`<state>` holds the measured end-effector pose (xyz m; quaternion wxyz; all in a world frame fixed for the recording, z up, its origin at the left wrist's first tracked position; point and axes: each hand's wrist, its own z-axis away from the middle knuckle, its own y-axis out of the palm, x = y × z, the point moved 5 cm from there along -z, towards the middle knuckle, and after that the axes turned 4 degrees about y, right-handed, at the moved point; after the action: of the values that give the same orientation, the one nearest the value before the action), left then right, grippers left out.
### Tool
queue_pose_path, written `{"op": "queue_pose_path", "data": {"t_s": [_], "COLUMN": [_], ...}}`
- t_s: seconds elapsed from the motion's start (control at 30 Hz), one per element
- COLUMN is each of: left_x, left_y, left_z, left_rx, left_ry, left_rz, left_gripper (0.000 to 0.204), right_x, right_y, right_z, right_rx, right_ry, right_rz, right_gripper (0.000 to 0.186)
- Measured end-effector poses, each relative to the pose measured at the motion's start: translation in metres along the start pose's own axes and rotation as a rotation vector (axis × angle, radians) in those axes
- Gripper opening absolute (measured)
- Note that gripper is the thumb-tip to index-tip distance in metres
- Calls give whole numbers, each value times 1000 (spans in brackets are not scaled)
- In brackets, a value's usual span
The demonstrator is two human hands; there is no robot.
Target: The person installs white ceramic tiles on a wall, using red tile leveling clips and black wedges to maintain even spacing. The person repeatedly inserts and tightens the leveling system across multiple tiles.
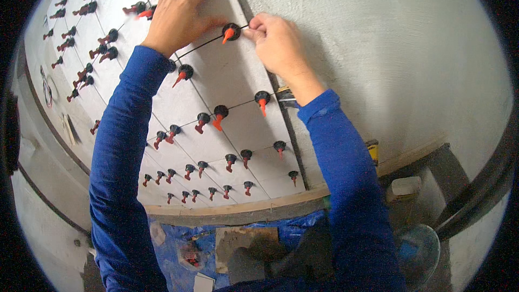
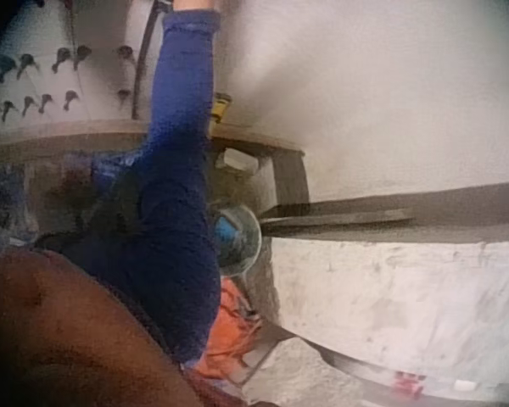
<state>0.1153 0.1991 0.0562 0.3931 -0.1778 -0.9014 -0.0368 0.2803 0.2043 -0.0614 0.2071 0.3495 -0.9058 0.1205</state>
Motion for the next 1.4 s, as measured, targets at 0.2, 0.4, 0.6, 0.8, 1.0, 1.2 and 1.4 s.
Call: {"op": "queue_pose_path", "data": {"t_s": [0.2,0.4,0.6,0.8,1.0,1.2,1.4], "left_x": [0,-5,-6,0,-2,-4,-29], "left_y": [-9,-15,-16,-8,-34,-114,-67], "left_z": [-8,-10,-14,-10,-1,127,211], "left_rx": [195,287,291,271,141,-414,-25], "left_ry": [-8,-72,-54,-17,-31,-459,-944], "left_rz": [31,102,77,67,166,464,680], "left_gripper": [104,103,99,100,88,27,14], "right_x": [1,1,-3,-3,-3,-5,-7], "right_y": [0,0,3,3,4,4,3], "right_z": [0,2,2,4,-1,0,-1], "right_rx": [47,1,-8,1,61,82,123], "right_ry": [35,77,40,36,67,98,71], "right_rz": [-22,-38,-16,-79,-111,-105,-21], "right_gripper": [22,19,19,20,23,23,26]}}
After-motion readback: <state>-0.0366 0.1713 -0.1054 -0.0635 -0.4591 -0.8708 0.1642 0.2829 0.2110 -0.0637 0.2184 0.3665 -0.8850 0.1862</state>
